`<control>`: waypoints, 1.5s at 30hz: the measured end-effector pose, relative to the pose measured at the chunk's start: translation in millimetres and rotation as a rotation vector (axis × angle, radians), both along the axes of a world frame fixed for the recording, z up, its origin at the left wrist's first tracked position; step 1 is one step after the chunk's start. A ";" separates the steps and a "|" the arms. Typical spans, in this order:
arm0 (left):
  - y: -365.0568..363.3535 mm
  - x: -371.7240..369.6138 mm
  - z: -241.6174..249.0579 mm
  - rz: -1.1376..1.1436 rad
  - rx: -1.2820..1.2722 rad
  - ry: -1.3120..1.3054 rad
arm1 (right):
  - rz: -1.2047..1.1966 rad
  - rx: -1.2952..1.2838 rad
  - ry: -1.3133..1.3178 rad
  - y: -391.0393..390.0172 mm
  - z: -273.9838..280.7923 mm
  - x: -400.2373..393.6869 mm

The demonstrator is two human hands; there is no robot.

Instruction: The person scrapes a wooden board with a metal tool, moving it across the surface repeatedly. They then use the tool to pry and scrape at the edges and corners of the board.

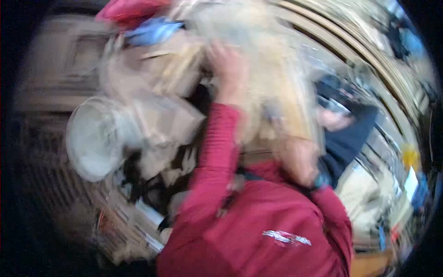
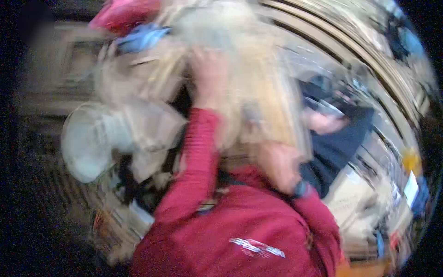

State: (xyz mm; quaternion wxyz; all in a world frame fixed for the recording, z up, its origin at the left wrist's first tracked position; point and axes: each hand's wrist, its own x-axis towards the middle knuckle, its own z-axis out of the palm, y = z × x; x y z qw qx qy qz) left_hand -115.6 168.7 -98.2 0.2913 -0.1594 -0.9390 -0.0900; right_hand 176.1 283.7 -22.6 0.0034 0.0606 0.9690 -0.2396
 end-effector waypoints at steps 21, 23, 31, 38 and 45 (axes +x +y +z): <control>0.8 -7.1 23.1 0.087 0.137 -0.139 | -0.098 -0.010 0.259 -1.7 -28.5 -95.4; -0.4 -7.0 24.2 0.095 0.187 -0.214 | -0.141 -0.009 0.195 -2.5 -19.9 -101.9; 3.5 -7.8 21.5 0.070 0.254 -0.225 | -0.070 0.051 -0.040 5.3 5.2 7.6; 0.0 -5.8 26.5 0.062 0.204 -0.219 | -0.126 0.010 0.246 -2.8 -25.7 -100.8; 1.9 -7.2 22.9 0.020 0.358 -0.260 | -0.106 -0.019 0.023 -4.0 1.8 -13.7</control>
